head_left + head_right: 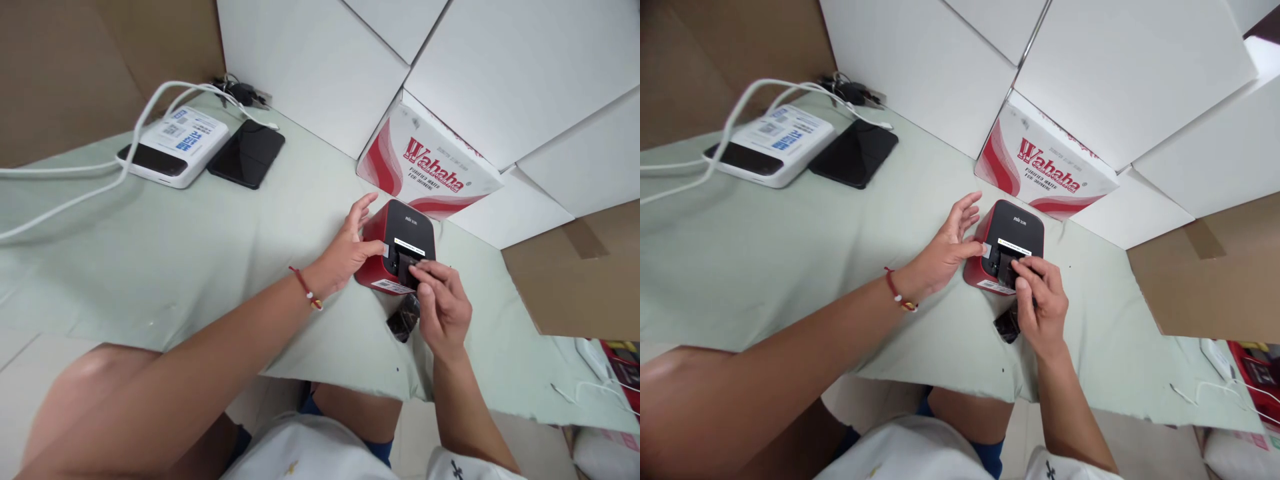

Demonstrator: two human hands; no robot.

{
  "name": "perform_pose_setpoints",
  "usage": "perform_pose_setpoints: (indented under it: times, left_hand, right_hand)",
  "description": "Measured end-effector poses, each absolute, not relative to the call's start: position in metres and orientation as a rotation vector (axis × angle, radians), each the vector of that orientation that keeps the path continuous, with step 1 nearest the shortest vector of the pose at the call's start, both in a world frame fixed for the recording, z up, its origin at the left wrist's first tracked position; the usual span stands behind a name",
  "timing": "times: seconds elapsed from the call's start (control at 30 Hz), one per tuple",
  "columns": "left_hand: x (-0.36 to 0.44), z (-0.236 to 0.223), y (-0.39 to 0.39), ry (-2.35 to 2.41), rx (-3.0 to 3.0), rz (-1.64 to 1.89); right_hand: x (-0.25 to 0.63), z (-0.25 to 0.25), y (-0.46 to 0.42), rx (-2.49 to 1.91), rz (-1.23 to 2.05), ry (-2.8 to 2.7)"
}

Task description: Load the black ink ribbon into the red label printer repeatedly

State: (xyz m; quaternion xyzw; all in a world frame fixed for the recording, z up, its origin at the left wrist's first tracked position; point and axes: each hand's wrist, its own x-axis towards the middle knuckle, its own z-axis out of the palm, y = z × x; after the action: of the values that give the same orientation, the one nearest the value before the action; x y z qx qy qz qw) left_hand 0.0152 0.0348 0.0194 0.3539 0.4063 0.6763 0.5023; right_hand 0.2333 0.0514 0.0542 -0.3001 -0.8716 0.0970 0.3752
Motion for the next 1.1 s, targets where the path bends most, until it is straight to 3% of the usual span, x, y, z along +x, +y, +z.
perform_pose_setpoints:
  times: [0.43,0.7,0.93,1.1]
  left_hand:
    - [0.015,0.014,0.037,0.863,0.787,1.604]
    - [0.018,0.012,0.037,0.827,0.709,1.597]
    - [0.020,0.014,0.035,0.809,0.706,1.632]
    - [0.022,0.013,0.037,0.831,0.717,1.644]
  right_hand:
    - [0.232,0.088,0.050,-0.612,0.171,-2.453]
    - [0.206,0.118,0.096,-1.143,0.310,-2.457]
    - [0.162,0.118,0.156,-1.463,0.097,-3.059]
    - [0.155,0.118,0.147,-1.521,0.026,-3.060]
